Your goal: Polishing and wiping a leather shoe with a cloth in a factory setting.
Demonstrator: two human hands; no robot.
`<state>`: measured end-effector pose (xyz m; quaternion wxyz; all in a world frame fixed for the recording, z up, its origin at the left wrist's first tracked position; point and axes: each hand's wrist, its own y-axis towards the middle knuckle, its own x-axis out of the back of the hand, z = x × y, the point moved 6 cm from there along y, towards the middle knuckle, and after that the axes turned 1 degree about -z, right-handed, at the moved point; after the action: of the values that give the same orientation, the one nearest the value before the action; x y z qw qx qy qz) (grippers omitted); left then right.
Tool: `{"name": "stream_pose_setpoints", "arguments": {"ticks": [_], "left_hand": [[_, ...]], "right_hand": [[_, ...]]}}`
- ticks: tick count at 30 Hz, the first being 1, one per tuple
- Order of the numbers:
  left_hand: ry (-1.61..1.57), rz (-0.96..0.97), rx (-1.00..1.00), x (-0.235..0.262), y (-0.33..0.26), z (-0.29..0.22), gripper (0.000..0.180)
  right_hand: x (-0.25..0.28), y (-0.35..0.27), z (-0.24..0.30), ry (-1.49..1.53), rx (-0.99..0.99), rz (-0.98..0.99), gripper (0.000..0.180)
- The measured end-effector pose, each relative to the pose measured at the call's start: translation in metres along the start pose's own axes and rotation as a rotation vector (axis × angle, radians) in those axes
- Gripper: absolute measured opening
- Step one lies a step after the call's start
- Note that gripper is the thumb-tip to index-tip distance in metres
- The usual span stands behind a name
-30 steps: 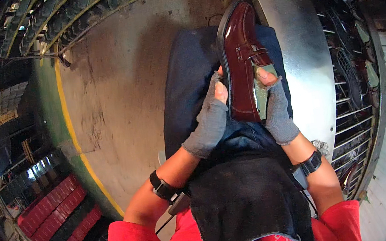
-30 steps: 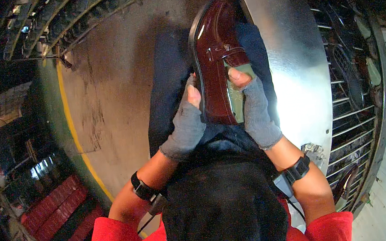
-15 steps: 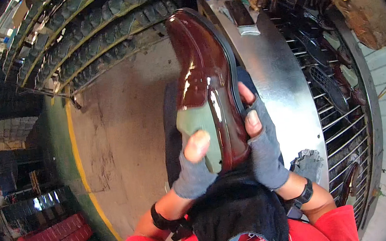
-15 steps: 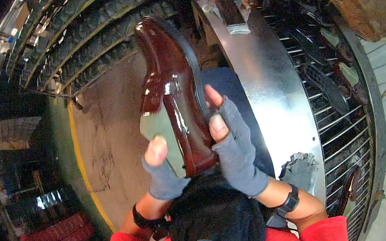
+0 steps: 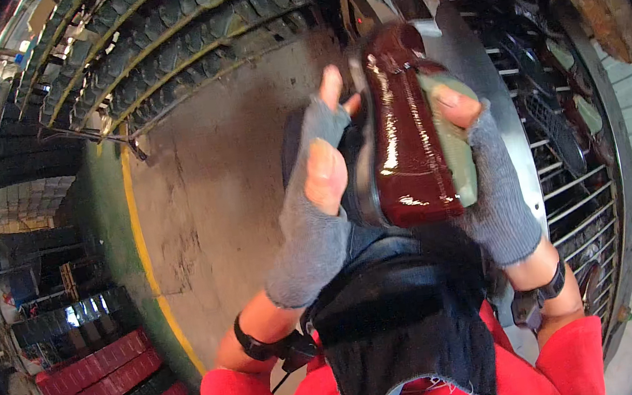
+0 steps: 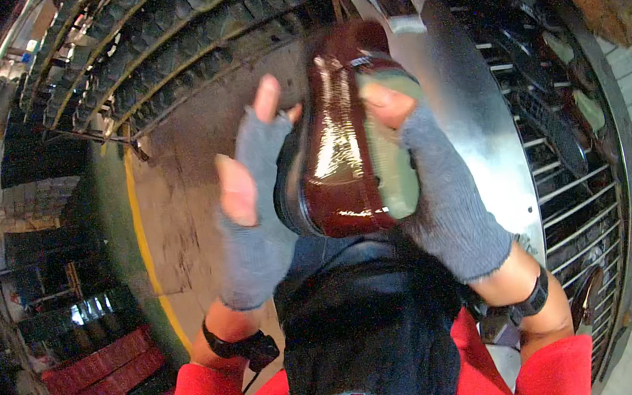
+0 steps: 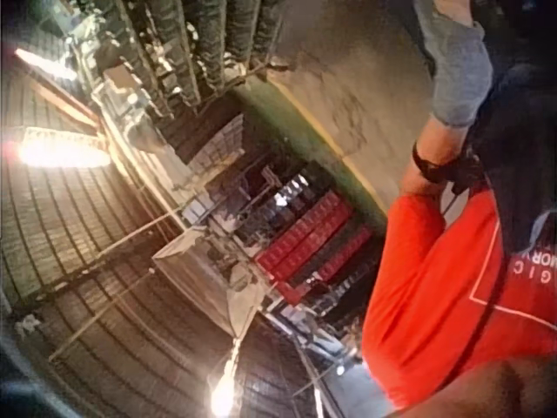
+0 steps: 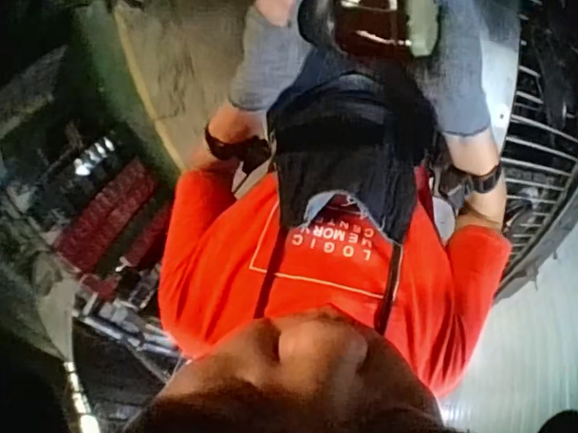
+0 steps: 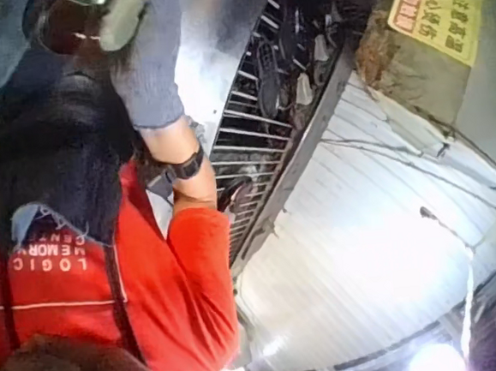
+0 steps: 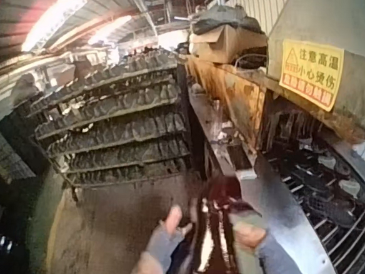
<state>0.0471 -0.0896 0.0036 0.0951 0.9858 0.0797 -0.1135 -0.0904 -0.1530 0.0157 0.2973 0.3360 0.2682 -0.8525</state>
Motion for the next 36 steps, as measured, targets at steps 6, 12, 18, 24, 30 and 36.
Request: {"name": "stream_pose_setpoints", "arguments": {"ticks": [6, 12, 18, 24, 30, 36], "left_hand": [[-0.118, -0.039, 0.086, -0.012, -0.037, 0.037, 0.088], [0.118, -0.031, -0.048, -0.02, -0.03, 0.029, 0.078], [0.042, 0.203, 0.149, -0.026, -0.016, 0.061, 0.076], [-0.166, 0.471, 0.522, -0.02, -0.007, 0.147, 0.09], [-0.014, 0.186, 0.578, 0.021, -0.03, 0.187, 0.057], [0.18, 0.156, 0.522, 0.007, -0.018, 0.181, 0.041]], "right_hand": [[0.044, -0.003, -0.037, 0.281, -0.12, -0.062, 0.074], [0.034, -0.011, -0.033, 0.078, 0.033, -0.18, 0.061], [0.068, -0.02, -0.015, -0.006, 0.063, -0.31, 0.056], [0.239, -0.097, 0.024, 0.11, 0.06, -0.384, 0.061], [0.382, -0.329, 0.095, -0.937, 0.184, -1.078, 0.068], [0.335, -0.276, 0.114, -2.063, -0.229, -1.139, 0.081]]}}
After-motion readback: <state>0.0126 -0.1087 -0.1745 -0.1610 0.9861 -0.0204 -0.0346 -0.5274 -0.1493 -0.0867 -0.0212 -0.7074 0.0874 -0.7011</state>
